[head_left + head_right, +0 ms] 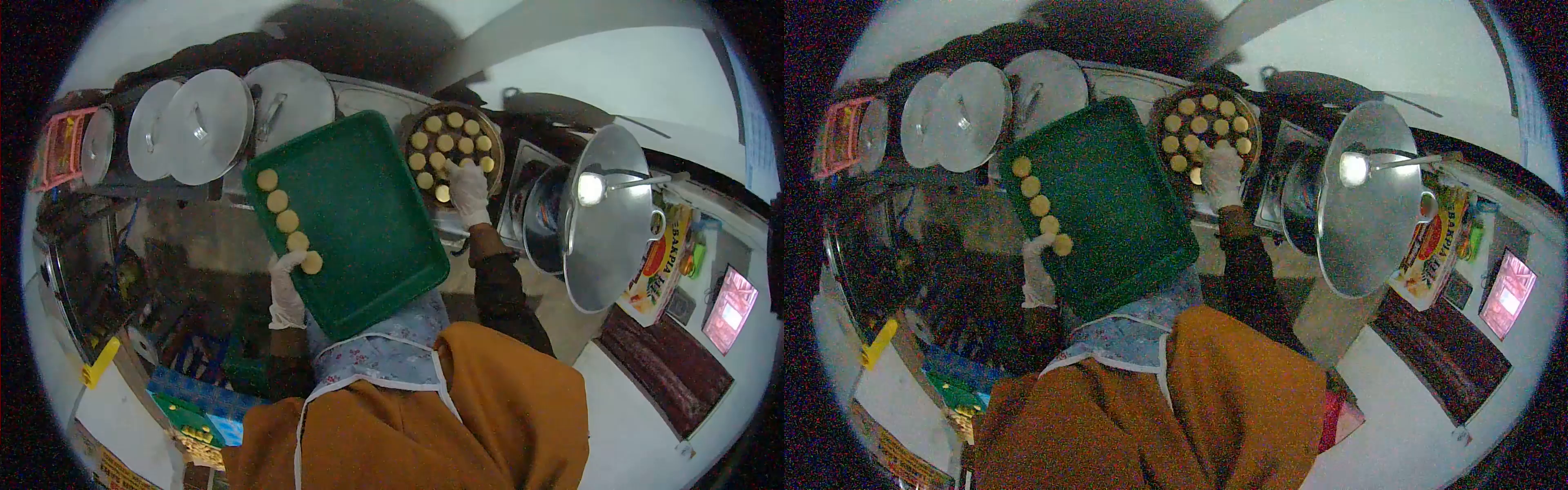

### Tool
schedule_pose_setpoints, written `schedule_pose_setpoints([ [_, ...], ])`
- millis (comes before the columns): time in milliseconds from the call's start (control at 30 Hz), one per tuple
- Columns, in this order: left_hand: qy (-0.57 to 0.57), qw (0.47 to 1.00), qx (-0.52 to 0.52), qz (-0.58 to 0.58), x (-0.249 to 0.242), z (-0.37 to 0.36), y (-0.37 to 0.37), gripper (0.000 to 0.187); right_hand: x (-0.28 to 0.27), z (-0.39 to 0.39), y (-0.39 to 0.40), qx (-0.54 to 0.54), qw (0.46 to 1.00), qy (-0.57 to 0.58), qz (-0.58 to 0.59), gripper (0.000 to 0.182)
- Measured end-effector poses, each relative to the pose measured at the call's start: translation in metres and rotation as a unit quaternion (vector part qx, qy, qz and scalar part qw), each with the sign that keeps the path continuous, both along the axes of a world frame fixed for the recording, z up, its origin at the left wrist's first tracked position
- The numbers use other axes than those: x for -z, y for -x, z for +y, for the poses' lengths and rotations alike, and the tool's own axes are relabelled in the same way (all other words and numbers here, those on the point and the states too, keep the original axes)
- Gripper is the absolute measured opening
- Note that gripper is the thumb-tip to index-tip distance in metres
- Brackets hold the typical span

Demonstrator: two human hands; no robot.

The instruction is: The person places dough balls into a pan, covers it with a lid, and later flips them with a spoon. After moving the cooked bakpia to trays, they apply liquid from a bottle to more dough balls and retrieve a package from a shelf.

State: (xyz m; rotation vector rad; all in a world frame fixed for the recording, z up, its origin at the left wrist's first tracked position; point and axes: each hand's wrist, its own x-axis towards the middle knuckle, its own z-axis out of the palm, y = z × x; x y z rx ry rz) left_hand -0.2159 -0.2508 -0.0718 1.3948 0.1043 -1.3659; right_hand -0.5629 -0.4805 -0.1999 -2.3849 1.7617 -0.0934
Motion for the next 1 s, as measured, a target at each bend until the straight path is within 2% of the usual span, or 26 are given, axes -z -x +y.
schedule_pose_setpoints([
  [33,0.002,1.000,0.006,0.007,-0.006,-0.003,0.000,0.031,-0.001,0.000,0.001,-0.033,0.999,0.021,0.002,0.018],
  [133,0.010,1.000,0.023,-0.003,-0.013,-0.006,0.000,0.031,-0.014,0.008,-0.006,0.138,0.965,-0.066,-0.213,0.021],
  [233,0.023,0.996,0.033,-0.081,-0.002,0.004,0.002,0.032,-0.003,0.011,-0.001,0.111,0.964,-0.034,-0.238,0.028],
  [333,0.031,0.991,0.032,-0.125,0.003,0.007,0.004,0.031,0.012,0.011,0.003,-0.002,0.984,0.148,-0.098,0.032],
  [533,0.035,0.996,0.023,-0.078,-0.015,-0.004,0.007,0.030,0.024,0.016,0.011,0.046,0.992,0.080,-0.087,0.030],
  [633,0.037,0.995,0.024,-0.086,-0.008,0.001,0.005,0.031,0.042,0.009,0.031,0.156,0.987,0.043,-0.022,0.029],
  [733,0.038,0.997,0.030,-0.068,-0.015,-0.005,0.004,0.031,0.041,0.005,0.038,0.129,0.990,0.057,0.005,0.029],
  [833,-0.001,1.000,-0.006,0.005,-0.023,-0.011,0.004,0.032,0.034,-0.004,0.039,0.099,0.992,0.072,0.031,0.030],
  [933,0.006,1.000,-0.025,0.015,-0.015,-0.003,0.005,0.033,0.028,-0.015,0.038,0.019,0.988,0.079,0.131,0.027],
  [1000,0.008,1.000,-0.030,0.000,-0.006,0.003,0.004,0.034,0.023,-0.016,0.033,0.045,0.991,0.070,0.104,0.026],
])
